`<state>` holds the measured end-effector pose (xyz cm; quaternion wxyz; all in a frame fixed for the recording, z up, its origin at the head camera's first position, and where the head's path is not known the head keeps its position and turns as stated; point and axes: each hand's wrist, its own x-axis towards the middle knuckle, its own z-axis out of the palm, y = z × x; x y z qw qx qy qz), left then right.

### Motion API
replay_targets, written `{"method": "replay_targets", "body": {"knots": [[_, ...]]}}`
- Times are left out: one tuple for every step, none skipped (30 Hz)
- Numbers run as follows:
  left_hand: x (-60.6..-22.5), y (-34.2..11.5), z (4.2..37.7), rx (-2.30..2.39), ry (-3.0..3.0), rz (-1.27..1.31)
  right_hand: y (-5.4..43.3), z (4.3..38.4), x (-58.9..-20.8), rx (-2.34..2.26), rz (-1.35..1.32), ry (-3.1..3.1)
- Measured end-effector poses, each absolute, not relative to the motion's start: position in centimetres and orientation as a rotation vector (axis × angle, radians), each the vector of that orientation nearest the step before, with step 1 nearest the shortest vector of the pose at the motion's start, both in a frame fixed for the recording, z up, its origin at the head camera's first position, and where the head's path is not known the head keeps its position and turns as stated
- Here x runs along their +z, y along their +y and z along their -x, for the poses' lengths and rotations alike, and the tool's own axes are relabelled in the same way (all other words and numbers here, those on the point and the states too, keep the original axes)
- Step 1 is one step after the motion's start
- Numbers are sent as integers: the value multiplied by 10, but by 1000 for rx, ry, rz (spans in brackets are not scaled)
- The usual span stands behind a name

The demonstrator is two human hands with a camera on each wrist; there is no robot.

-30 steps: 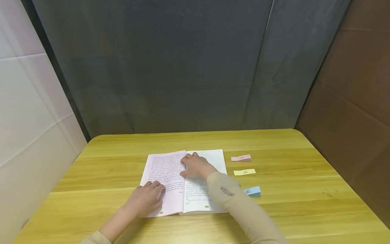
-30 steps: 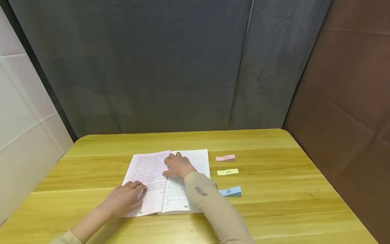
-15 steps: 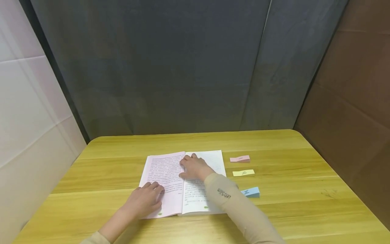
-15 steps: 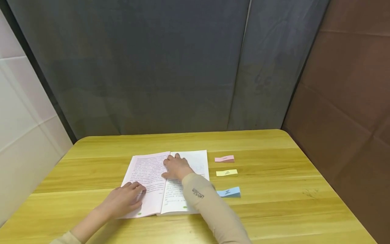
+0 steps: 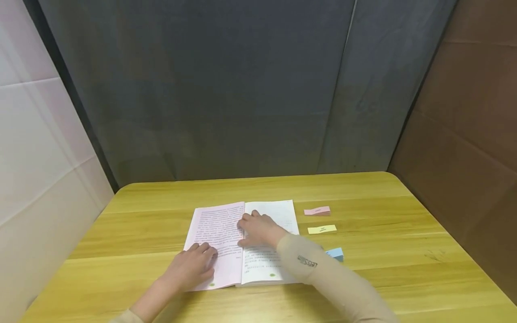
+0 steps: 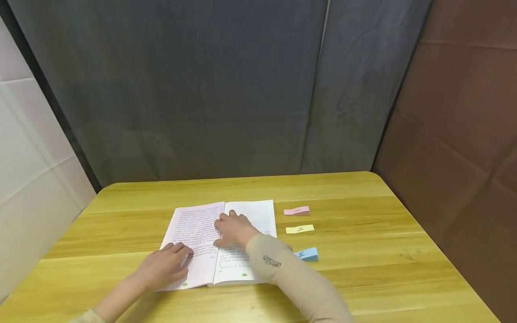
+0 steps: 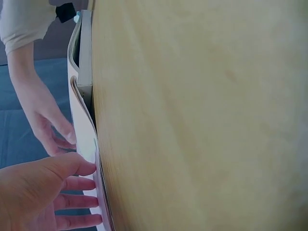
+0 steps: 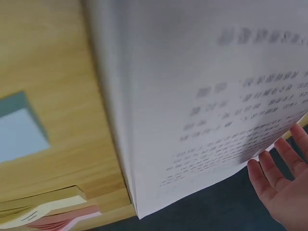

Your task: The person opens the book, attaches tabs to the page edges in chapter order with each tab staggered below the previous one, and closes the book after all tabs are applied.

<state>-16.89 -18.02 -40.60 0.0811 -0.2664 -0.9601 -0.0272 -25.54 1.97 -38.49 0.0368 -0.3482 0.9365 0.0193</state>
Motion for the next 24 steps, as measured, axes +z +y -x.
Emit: {"method": "replay_targets", "body": {"knots": [[-406,-181,169,-81,-2866,798,20,253,-385,55,1084,2869],[-406,-181,168,-80,-2867,798,21,252,-385,55,1102,2864],[-406,-182,167,-81,-2868,797,21,250,-385,53,1119,2861],[-406,-182,167,-78,-2867,796,22,248,-385,60,1135,2860],[-406,-183,166,-77,-2867,796,22,247,-385,67,1148,2860],[-406,-183,166,-73,-2866,793,22,246,-385,83,1159,2862],[-406,-183,166,-69,-2864,793,22,245,-386,95,1165,2867],[-406,-183,166,-66,-2862,791,21,244,-386,105,1169,2872],[-405,-183,166,-65,-2859,792,21,244,-385,112,1169,2879],[-405,-183,166,-62,-2856,793,21,243,-385,123,1168,2882],[-405,-183,166,-61,-2856,794,20,243,-385,121,1166,2885],[-405,-184,166,-58,-2856,795,20,243,-385,122,1162,2886],[-404,-184,166,-56,-2853,796,20,243,-384,119,1159,2888],[-404,-184,166,-56,-2850,797,19,243,-383,115,1156,2889],[-404,-184,166,-53,-2847,798,19,243,-383,114,1153,2889],[-404,-184,166,-50,-2844,798,19,242,-383,114,1151,2889],[-404,-184,166,-49,-2844,798,19,242,-382,112,1148,2889],[-404,-184,166,-49,-2844,798,19,242,-382,117,1147,2889],[-404,-184,166,-50,-2845,799,19,242,-383,116,1147,2889],[-404,-184,166,-53,-2848,798,19,241,-383,116,1147,2890],[-404,-184,166,-55,-2853,795,20,241,-383,117,1148,2891],[-405,-184,166,-58,-2859,795,20,240,-383,118,1149,2891],[-405,-183,166,-61,-2864,793,20,240,-383,119,1149,2891],[-405,-183,165,-64,-2868,793,20,240,-383,124,1148,2891]]}}
